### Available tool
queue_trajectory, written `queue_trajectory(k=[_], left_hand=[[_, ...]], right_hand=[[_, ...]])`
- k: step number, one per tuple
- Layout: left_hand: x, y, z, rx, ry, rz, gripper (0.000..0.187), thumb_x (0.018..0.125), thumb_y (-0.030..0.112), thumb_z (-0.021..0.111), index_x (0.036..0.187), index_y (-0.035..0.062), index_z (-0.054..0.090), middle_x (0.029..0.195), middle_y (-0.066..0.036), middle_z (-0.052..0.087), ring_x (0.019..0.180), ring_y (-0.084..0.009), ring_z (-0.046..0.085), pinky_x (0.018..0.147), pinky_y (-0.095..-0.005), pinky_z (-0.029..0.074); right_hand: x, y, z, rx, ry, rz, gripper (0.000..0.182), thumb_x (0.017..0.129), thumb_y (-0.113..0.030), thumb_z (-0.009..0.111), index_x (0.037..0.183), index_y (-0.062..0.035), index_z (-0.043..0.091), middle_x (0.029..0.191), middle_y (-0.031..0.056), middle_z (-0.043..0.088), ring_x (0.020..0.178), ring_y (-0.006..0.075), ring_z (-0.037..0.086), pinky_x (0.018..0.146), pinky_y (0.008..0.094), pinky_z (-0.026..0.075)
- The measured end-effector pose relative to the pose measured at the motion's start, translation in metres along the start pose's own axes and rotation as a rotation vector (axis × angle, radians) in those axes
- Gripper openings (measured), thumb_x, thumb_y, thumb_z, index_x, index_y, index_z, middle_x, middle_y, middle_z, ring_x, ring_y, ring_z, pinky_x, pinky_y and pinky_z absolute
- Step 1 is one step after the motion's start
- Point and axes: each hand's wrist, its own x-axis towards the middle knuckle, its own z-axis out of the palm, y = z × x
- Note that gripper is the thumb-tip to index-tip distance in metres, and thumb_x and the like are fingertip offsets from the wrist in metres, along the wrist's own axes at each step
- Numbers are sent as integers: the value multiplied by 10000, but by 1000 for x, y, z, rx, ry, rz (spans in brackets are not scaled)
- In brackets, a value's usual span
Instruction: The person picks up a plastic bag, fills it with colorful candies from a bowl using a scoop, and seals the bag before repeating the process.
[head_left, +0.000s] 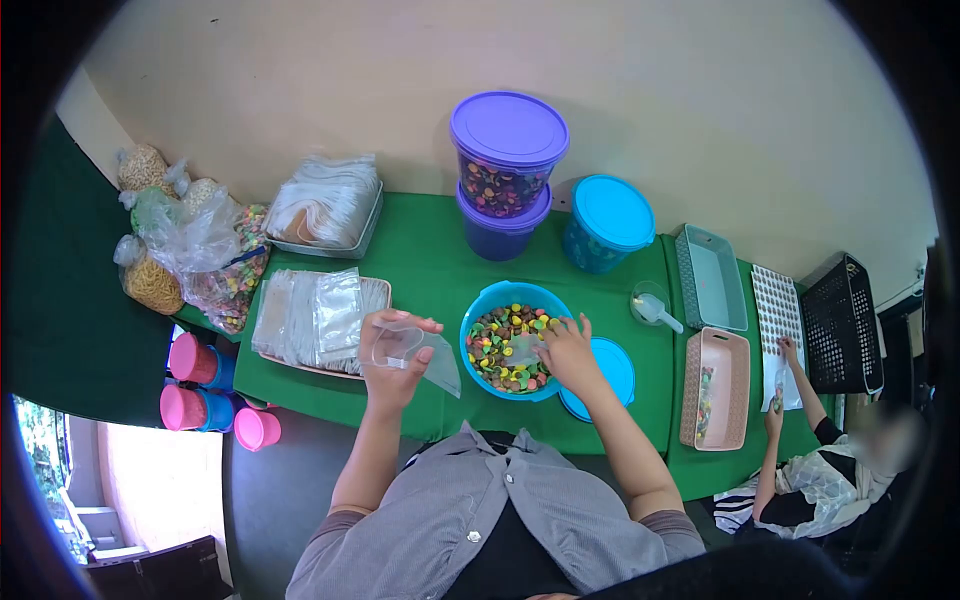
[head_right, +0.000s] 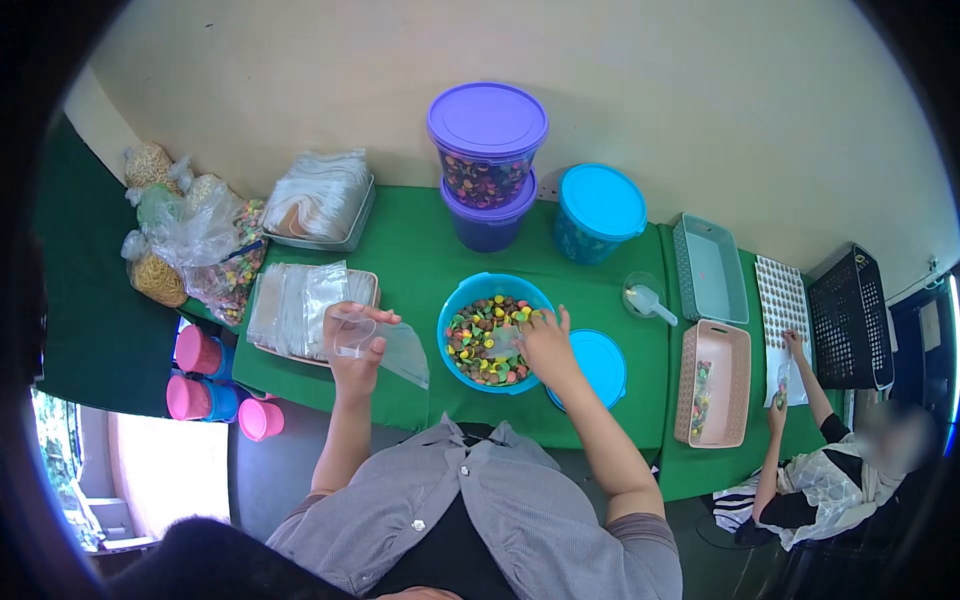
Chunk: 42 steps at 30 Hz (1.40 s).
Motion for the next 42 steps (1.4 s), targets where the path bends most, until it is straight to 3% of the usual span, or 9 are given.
queue_trajectory(k=[5, 7, 10, 13, 25, 32, 36, 38, 42], left_hand=[[-5, -5, -4, 110, -12, -94, 469, 791, 50, 717, 1164, 67, 433, 958, -99, 611, 947, -214, 620, 917, -376, 471], [-5, -8, -5, 119, -7, -151, 475, 792, 74, 714, 1175, 67, 433, 951, -89, 600, 929, -210, 619, 940, -385, 459], [-8, -15, -5, 130, -29, -170, 507, 753, -38, 707, 1171, 63, 438, 983, -83, 583, 963, -179, 608, 873, -337, 481], [-11, -20, 2, 145, -21, -223, 505, 747, -30, 719, 1166, 57, 451, 986, -70, 572, 967, -161, 596, 862, -318, 476], [-15, -39, -1, 278, 1, -312, 447, 760, -19, 708, 1137, 52, 476, 1000, -50, 543, 967, -149, 580, 853, -306, 475], [-22, -67, 7, 374, -14, -388, 438, 758, 61, 744, 1121, 47, 499, 973, -59, 587, 957, -155, 596, 839, -304, 485], [-32, -96, 2, 652, -76, -244, 485, 689, 96, 779, 1102, 51, 529, 969, -92, 605, 936, -244, 606, 897, -367, 472], [-39, -113, -4, 815, -133, -93, 483, 660, 117, 771, 1084, 63, 546, 968, -109, 607, 944, -328, 584, 991, -451, 407], [-41, -127, -4, 843, -47, 3, 432, 691, 130, 753, 1068, 70, 550, 975, -106, 609, 946, -321, 589, 1012, -483, 385]], right_hand=[[0, -1, -11, -76, -139, -76, 345, 790, -182, 692, 1096, -30, 641, 976, 132, 637, 1003, 303, 576, 1003, 495, 353], [8, -3, -21, -163, -160, -22, 325, 774, -113, 664, 1083, -16, 638, 903, 106, 611, 815, 265, 629, 801, 419, 498], [21, 4, -25, -383, 34, -47, 343, 758, -56, 621, 1098, -7, 626, 871, 96, 589, 686, 236, 636, 583, 348, 521], [30, 19, 0, -504, 10, -155, 394, 759, -45, 593, 1150, 5, 599, 902, 99, 591, 669, 222, 634, 539, 319, 518], [37, 35, 17, 66, -302, 18, 375, 853, -94, 571, 1224, -43, 581, 1019, 194, 607, 851, 388, 619, 744, 471, 508], [41, 7, 43, 199, -171, 236, 364, 844, -87, 578, 1203, -38, 609, 1028, 219, 613, 876, 402, 622, 765, 477, 506], [46, -3, 7, 380, -427, 306, 329, 846, -116, 597, 1162, -43, 649, 934, 259, 650, 885, 397, 636, 786, 457, 493], [47, 9, 23, 360, -447, 234, 336, 853, -122, 589, 1175, -45, 643, 896, 253, 653, 832, 377, 642, 756, 450, 492], [37, 3, 56, 353, -306, 165, 345, 864, -134, 577, 1196, -55, 633, 872, 247, 655, 751, 354, 643, 713, 448, 485]])
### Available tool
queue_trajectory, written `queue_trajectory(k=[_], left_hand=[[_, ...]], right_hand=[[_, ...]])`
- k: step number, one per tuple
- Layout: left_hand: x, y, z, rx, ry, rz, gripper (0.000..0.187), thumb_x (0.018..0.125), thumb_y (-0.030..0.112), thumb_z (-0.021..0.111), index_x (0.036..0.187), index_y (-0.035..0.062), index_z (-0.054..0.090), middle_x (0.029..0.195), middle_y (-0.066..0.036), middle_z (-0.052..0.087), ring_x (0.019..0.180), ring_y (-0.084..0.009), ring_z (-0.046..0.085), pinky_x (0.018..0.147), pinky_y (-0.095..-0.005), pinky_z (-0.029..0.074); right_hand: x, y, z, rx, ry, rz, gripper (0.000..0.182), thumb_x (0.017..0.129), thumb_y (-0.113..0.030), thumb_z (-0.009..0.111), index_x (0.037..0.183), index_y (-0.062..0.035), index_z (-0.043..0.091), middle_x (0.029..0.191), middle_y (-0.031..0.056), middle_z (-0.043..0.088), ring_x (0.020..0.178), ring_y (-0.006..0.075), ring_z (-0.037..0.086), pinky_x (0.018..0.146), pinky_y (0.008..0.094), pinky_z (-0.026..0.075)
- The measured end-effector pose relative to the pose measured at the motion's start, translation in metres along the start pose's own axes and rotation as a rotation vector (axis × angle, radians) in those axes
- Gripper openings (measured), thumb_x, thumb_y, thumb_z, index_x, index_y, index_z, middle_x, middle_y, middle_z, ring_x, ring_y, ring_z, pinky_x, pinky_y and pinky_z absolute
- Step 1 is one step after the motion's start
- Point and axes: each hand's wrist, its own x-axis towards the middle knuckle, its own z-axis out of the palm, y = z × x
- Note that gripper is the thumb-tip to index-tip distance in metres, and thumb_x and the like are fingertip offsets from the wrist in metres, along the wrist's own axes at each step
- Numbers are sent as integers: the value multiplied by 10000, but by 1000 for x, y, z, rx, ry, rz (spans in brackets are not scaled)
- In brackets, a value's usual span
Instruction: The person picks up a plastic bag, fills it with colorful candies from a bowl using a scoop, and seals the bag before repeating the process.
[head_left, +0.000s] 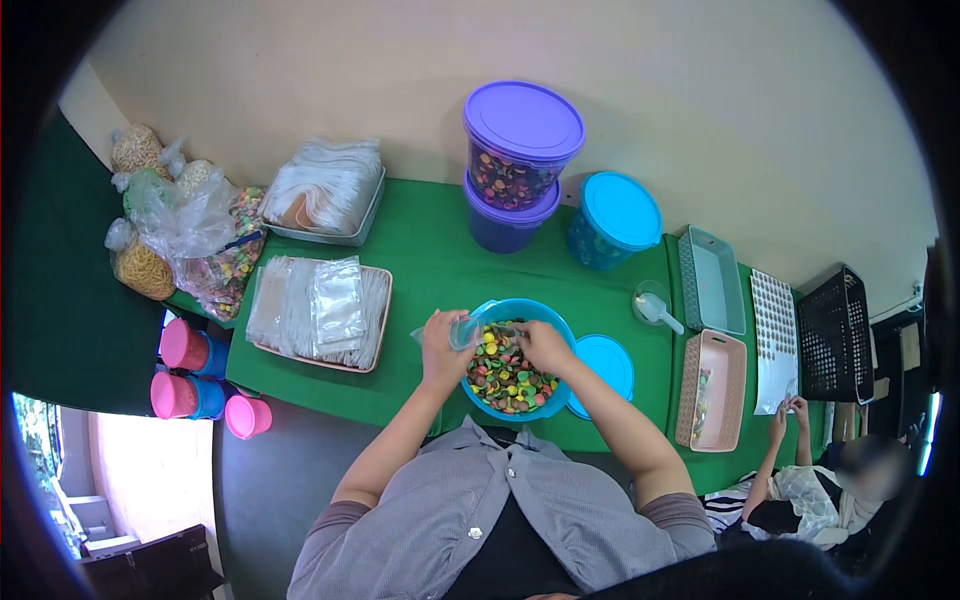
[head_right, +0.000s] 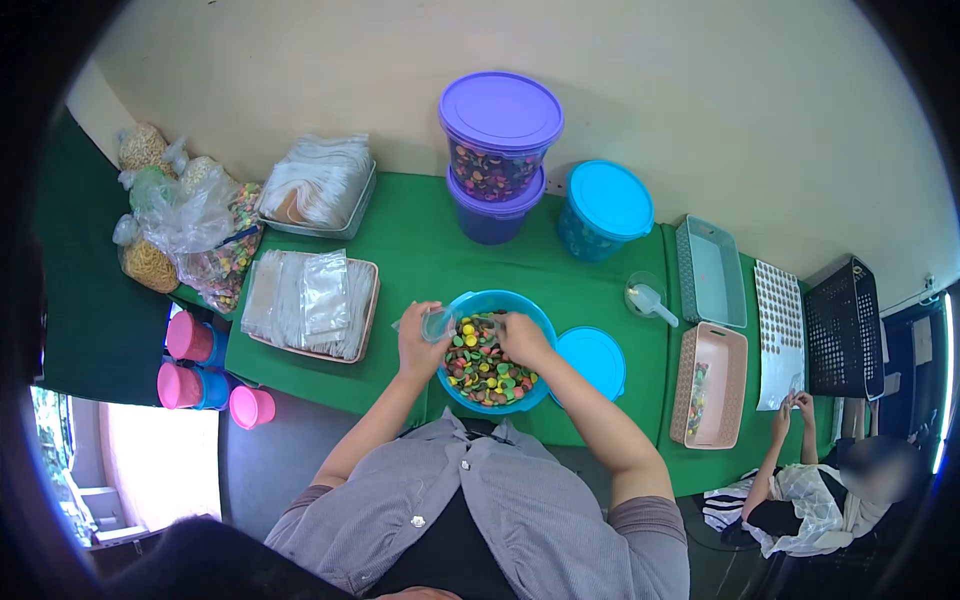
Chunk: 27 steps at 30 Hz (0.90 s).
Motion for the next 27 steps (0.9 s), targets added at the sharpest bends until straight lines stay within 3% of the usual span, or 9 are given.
queue_trajectory(k=[3, 5, 6, 9, 10, 11, 14, 17, 27], left_hand=[[1, -2, -1, -2, -8, -43, 461, 665, 100, 760, 1073, 66, 548, 1000, -105, 613, 982, -315, 593, 1040, -483, 369], [-2, -1, -1, 8, 6, -43, 404, 715, 129, 739, 1067, 77, 547, 978, -92, 618, 960, -297, 596, 1031, -502, 360], [-1, -1, -1, 9, 7, -44, 404, 715, 129, 739, 1067, 77, 547, 978, -92, 618, 960, -297, 596, 1031, -502, 360], [-1, 0, 1, -9, 16, -54, 399, 718, 127, 737, 1066, 79, 549, 968, -88, 622, 962, -294, 596, 1037, -501, 353], [-1, 0, 1, -2, 16, -67, 417, 697, 111, 740, 1067, 76, 553, 979, -90, 620, 985, -302, 590, 1044, -492, 351], [-2, 0, 0, 7, 17, -81, 435, 676, 96, 743, 1069, 73, 557, 989, -92, 619, 1007, -309, 583, 1051, -483, 349], [-2, 0, -1, 11, 9, -97, 440, 674, 99, 741, 1073, 76, 558, 982, -92, 624, 1008, -316, 580, 1051, -483, 346], [-3, -1, 0, 6, 23, -110, 447, 670, 101, 741, 1076, 78, 558, 978, -89, 629, 1007, -320, 578, 1045, -480, 348], [-3, 0, -1, 48, 40, -57, 437, 693, 109, 741, 1082, 80, 544, 998, -86, 618, 963, -287, 594, 1038, -492, 340]], right_hand=[[-5, 0, 0, 70, 35, 17, 349, 864, -140, 592, 1205, -87, 637, 807, 222, 657, 684, 312, 639, 675, 416, 487], [-11, -11, -18, 279, -276, 83, 340, 869, -159, 609, 1205, -128, 649, 708, 154, 648, 609, 229, 609, 628, 370, 476], [-7, -4, -12, 171, -304, 96, 299, 871, -184, 631, 1165, -187, 682, 738, 123, 667, 665, 207, 645, 658, 361, 509], [-5, -6, 10, 39, -129, 154, 320, 858, -202, 652, 1177, -199, 677, 639, 70, 638, 584, 125, 568, 591, 332, 456], [-3, -6, 9, 114, -131, 197, 329, 844, -189, 676, 1163, -109, 676, 620, 67, 636, 607, 108, 593, 559, 291, 466], [-3, -4, 8, 116, -131, 197, 329, 844, -189, 676, 1163, -109, 676, 620, 67, 636, 607, 108, 593, 559, 291, 466], [-4, 0, 10, 890, 45, 414, 348, 863, -191, 692, 1094, 57, 610, 785, 103, 668, 668, 124, 644, 533, 221, 512], [-3, 2, 23, 1213, 215, 487, 290, 890, -232, 676, 999, 29, 611, 839, 109, 661, 666, 131, 641, 558, 236, 527], [-9, 12, 39, 1304, 274, 523, 254, 946, -237, 594, 994, 9, 552, 797, 116, 653, 631, 154, 629, 533, 254, 506]])
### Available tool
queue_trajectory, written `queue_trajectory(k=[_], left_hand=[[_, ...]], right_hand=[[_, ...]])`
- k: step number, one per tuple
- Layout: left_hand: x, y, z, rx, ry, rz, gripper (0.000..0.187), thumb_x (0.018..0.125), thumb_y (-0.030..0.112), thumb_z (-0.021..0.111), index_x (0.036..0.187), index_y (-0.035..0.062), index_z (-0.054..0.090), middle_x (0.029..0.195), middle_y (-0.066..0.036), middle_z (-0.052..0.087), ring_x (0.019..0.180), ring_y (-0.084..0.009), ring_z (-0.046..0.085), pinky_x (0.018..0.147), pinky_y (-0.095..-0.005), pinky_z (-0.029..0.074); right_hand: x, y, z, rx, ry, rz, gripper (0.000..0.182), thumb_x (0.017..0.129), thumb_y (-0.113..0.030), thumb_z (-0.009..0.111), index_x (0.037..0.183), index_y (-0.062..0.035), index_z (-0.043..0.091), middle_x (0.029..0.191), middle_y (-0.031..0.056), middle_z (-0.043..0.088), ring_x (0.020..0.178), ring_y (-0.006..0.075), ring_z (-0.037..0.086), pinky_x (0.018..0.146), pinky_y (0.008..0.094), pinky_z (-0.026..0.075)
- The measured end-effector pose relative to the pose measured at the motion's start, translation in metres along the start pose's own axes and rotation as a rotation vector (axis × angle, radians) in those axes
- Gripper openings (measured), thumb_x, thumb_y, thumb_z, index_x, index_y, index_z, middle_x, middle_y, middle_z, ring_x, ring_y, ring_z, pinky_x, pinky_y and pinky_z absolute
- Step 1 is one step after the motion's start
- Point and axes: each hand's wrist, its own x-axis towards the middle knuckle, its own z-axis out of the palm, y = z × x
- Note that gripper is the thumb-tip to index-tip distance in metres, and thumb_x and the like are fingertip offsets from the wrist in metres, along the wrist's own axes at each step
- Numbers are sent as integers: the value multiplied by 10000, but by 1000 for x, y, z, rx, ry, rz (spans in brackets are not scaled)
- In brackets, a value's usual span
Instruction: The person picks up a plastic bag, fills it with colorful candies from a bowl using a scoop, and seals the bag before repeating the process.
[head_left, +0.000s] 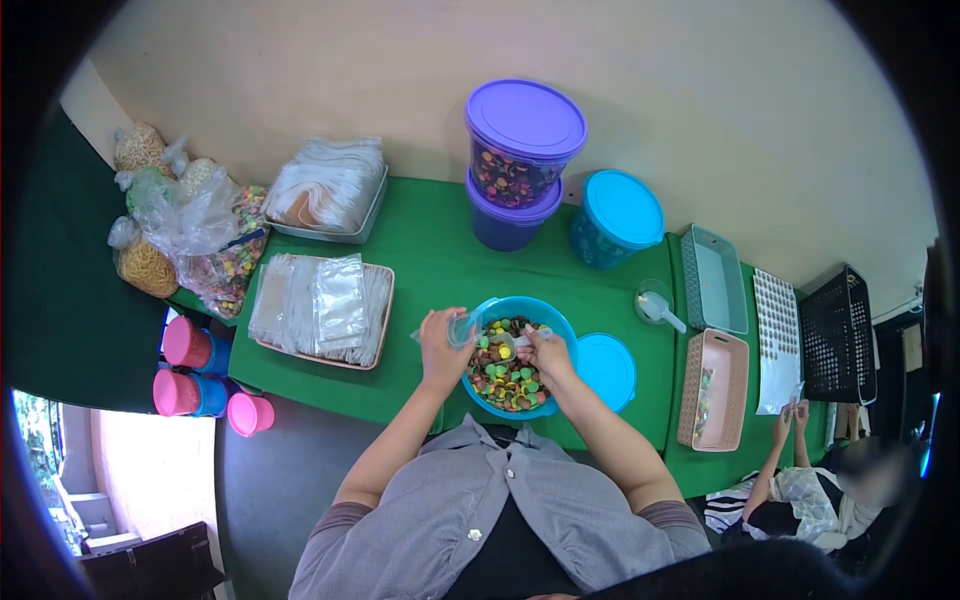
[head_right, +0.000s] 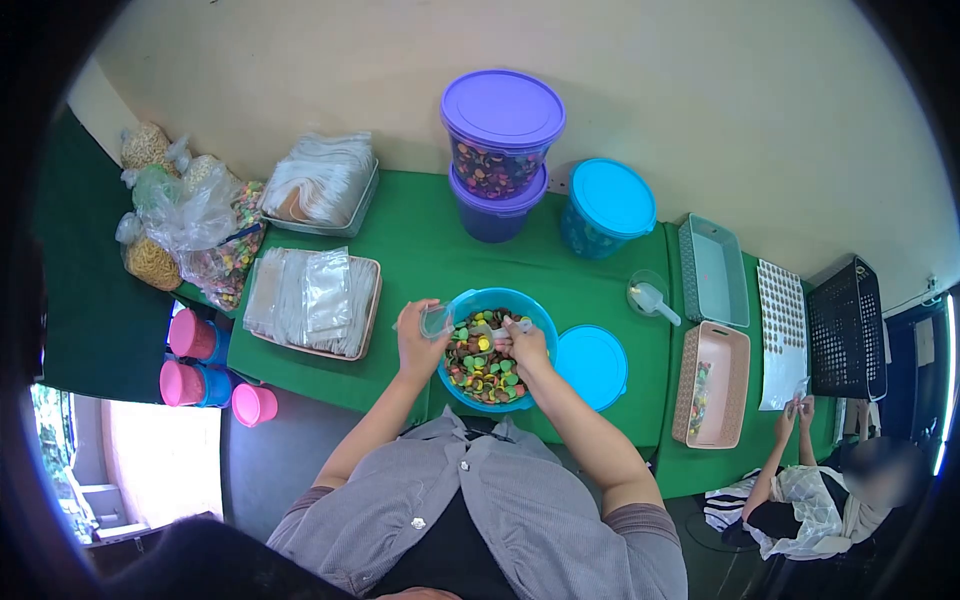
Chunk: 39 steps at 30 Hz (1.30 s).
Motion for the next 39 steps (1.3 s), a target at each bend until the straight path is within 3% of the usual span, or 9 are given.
queue_trajectory(k=[9, 11, 12, 17, 25, 28, 31, 34, 39], left_hand=[[9, 9, -17, 30, 53, -84, 557, 648, 148, 781, 1140, 78, 529, 1031, -91, 609, 1017, -288, 571, 1023, -460, 349], [20, 15, -26, 10, 17, -61, 513, 663, 112, 775, 1118, 67, 543, 964, -94, 624, 942, -280, 591, 863, -393, 441], [25, 19, -32, 12, 16, -58, 513, 663, 112, 775, 1118, 67, 543, 964, -94, 624, 942, -280, 591, 863, -393, 441], [36, 32, -49, 181, -414, 13, 607, 618, 121, 782, 1165, 82, 523, 1001, -75, 632, 977, -270, 596, 917, -404, 411], [27, 81, -27, 70, -541, 184, 702, 591, 160, 800, 1215, 68, 489, 1107, -101, 587, 1050, -293, 560, 919, -415, 395], [27, 94, -26, 17, -550, 197, 730, 579, 171, 802, 1224, 54, 481, 1139, -115, 575, 1057, -308, 552, 923, -420, 394], [23, 97, -23, -40, -553, 198, 746, 568, 176, 805, 1229, 55, 480, 1151, -118, 570, 1064, -317, 546, 927, -424, 394], [21, 99, -25, -111, -500, 196, 758, 556, 181, 813, 1231, 71, 485, 1158, -110, 574, 1072, -315, 546, 940, -419, 393], [21, 100, -32, -173, -432, 150, 763, 543, 175, 822, 1231, 101, 501, 1174, -90, 585, 1103, -307, 547, 990, -412, 380]], right_hand=[[-29, -21, 1, 132, 4, -53, 279, 960, -252, 569, 1040, 9, 511, 782, 88, 607, 619, 140, 593, 538, 264, 515], [-39, -27, 4, 167, -1, -86, 257, 963, -247, 564, 1013, -1, 508, 770, 82, 599, 601, 135, 580, 553, 264, 520], [-45, -31, 4, 170, -2, -87, 257, 963, -247, 564, 1013, -1, 508, 770, 82, 599, 601, 135, 580, 553, 264, 520], [-69, -54, -7, 304, 29, -217, 215, 971, -233, 550, 995, -24, 510, 750, 61, 586, 614, 122, 566, 555, 252, 492], [-115, -100, 6, 295, 43, -437, 160, 964, -211, 563, 930, -66, 504, 727, 23, 566, 601, 100, 548, 529, 242, 448], [-134, -109, 18, 33, 72, -648, 133, 953, -166, 578, 941, -48, 518, 737, 29, 574, 602, 106, 561, 537, 242, 458], [-172, -126, 35, -677, 97, -994, 120, 896, -79, 636, 953, 3, 569, 797, 77, 636, 672, 111, 607, 598, 247, 491], [-181, -130, 42, -760, 38, -1150, 138, 891, -110, 644, 954, 0, 590, 820, 119, 651, 681, 178, 648, 576, 308, 504], [-192, -143, 42, -697, 99, -1288, 145, 883, -94, 647, 975, 7, 599, 857, 122, 663, 691, 200, 652, 600, 308, 511]])
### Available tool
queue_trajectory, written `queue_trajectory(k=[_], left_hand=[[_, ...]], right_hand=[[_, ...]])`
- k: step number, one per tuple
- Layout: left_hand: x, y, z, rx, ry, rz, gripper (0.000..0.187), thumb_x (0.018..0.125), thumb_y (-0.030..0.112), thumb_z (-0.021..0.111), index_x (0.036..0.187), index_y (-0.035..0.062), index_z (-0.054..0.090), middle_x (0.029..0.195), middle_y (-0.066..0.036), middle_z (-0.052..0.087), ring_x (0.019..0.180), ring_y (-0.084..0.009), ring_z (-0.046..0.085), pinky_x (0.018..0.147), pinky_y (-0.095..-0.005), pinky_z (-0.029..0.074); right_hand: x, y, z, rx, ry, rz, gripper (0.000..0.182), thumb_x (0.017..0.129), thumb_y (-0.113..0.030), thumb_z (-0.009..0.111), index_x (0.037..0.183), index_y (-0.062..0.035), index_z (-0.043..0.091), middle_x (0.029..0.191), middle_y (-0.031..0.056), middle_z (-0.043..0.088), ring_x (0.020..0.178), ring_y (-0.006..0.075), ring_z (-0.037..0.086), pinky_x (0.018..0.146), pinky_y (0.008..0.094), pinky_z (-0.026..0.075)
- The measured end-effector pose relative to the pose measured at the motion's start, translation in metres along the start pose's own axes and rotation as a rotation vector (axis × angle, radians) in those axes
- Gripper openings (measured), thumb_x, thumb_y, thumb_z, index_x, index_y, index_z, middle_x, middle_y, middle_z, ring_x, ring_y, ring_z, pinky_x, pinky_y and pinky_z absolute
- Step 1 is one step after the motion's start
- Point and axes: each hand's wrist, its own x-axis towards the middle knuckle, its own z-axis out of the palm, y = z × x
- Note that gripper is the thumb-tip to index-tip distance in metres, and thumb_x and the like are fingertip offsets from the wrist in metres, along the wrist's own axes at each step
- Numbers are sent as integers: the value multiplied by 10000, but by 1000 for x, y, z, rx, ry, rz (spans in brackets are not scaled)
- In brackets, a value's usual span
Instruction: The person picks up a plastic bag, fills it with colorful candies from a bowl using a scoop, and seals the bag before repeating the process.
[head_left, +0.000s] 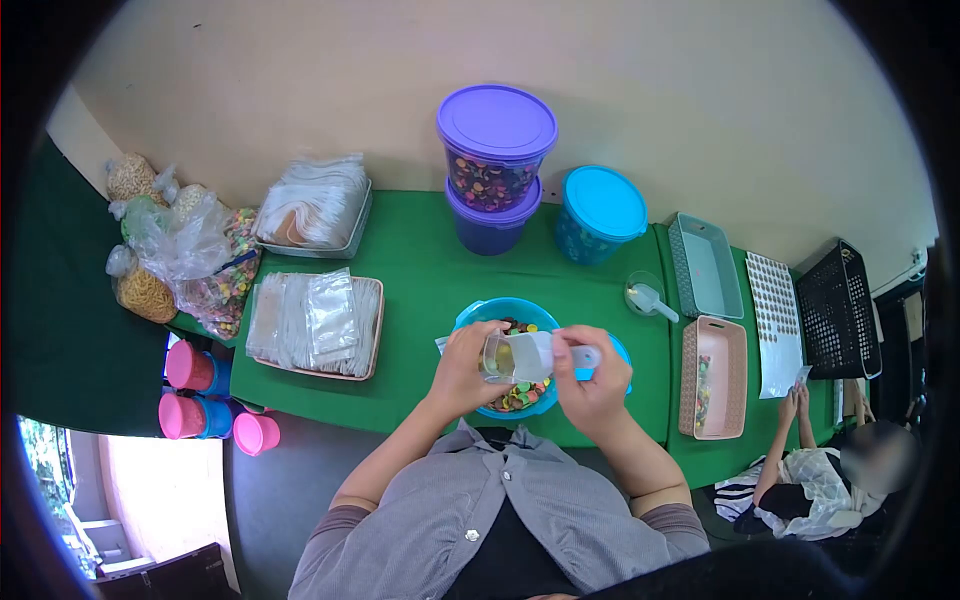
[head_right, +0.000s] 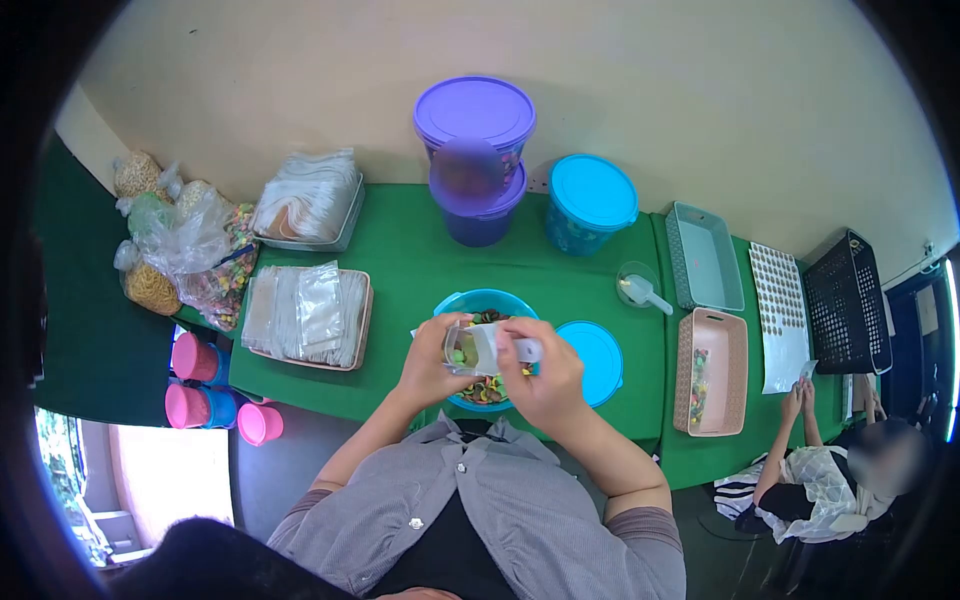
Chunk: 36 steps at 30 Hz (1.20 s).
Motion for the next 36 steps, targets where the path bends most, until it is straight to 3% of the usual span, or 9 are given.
queue_trajectory(k=[3, 5, 6, 8, 12, 14, 22, 28, 36], left_hand=[[-3, -9, 0, -3, 11, -19, 712, 572, 138, 817, 1217, 101, 518, 1123, -91, 617, 1068, -294, 584, 954, -398, 436], [-5, -25, 6, -189, 24, -196, 662, 598, 102, 813, 1197, 98, 532, 1043, -87, 641, 996, -259, 625, 855, -359, 501], [-4, -25, 4, -191, 24, -198, 662, 598, 102, 813, 1197, 98, 532, 1043, -87, 641, 996, -259, 625, 855, -359, 501], [-2, -23, -4, -196, 112, -292, 513, 739, 76, 781, 1178, 58, 516, 990, -93, 642, 882, -153, 626, 737, -301, 522], [-9, -38, -7, -133, 156, -325, 528, 723, 87, 792, 1172, 57, 516, 939, -70, 624, 854, -144, 597, 756, -293, 513], [-12, -42, -4, -99, 174, -361, 600, 613, 64, 787, 1156, 98, 536, 951, -62, 638, 880, -221, 617, 791, -351, 494], [-14, -47, 3, -55, 151, -303, 613, 606, 78, 795, 1158, 108, 530, 972, -62, 640, 921, -255, 611, 855, -371, 459], [-13, -43, -5, -70, 167, -341, 616, 609, 80, 801, 1162, 108, 531, 966, -56, 635, 927, -253, 607, 846, -374, 459], [-11, -42, -7, -16, 165, -335, 636, 604, 100, 797, 1179, 109, 526, 974, -58, 626, 956, -271, 596, 880, -394, 444]], right_hand=[[3, 15, -9, 32, 88, 63, 139, 912, -115, 614, 955, 16, 606, 852, 115, 661, 683, 202, 650, 613, 293, 509], [3, 33, -10, 36, 126, 97, 155, 932, -132, 591, 942, 22, 608, 844, 112, 659, 675, 202, 647, 617, 284, 507], [1, 42, -7, 104, 88, 261, 179, 948, -145, 565, 930, 28, 608, 824, 114, 653, 661, 194, 638, 610, 284, 501], [-6, 62, -6, 81, -60, 441, 233, 980, -167, 512, 902, 36, 598, 781, 115, 640, 614, 164, 607, 581, 286, 485], [-51, 118, 6, -39, -380, 603, 247, 985, -188, 511, 884, 18, 603, 720, 61, 623, 600, 128, 587, 561, 265, 488], [-71, 134, 19, 120, -369, 687, 246, 987, -192, 509, 897, 18, 601, 726, 64, 623, 604, 127, 591, 560, 267, 492], [-88, 149, 42, 398, -448, 813, 259, 991, -207, 499, 1006, 31, 601, 815, 86, 662, 623, 107, 609, 581, 251, 504], [-78, 160, 40, 575, -300, 1028, 316, 996, -258, 488, 1017, 41, 587, 837, 105, 673, 637, 106, 613, 568, 240, 502], [-41, 147, 10, 830, 64, 956, 263, 997, -251, 486, 950, -4, 564, 798, 115, 659, 618, 126, 602, 561, 247, 493]])
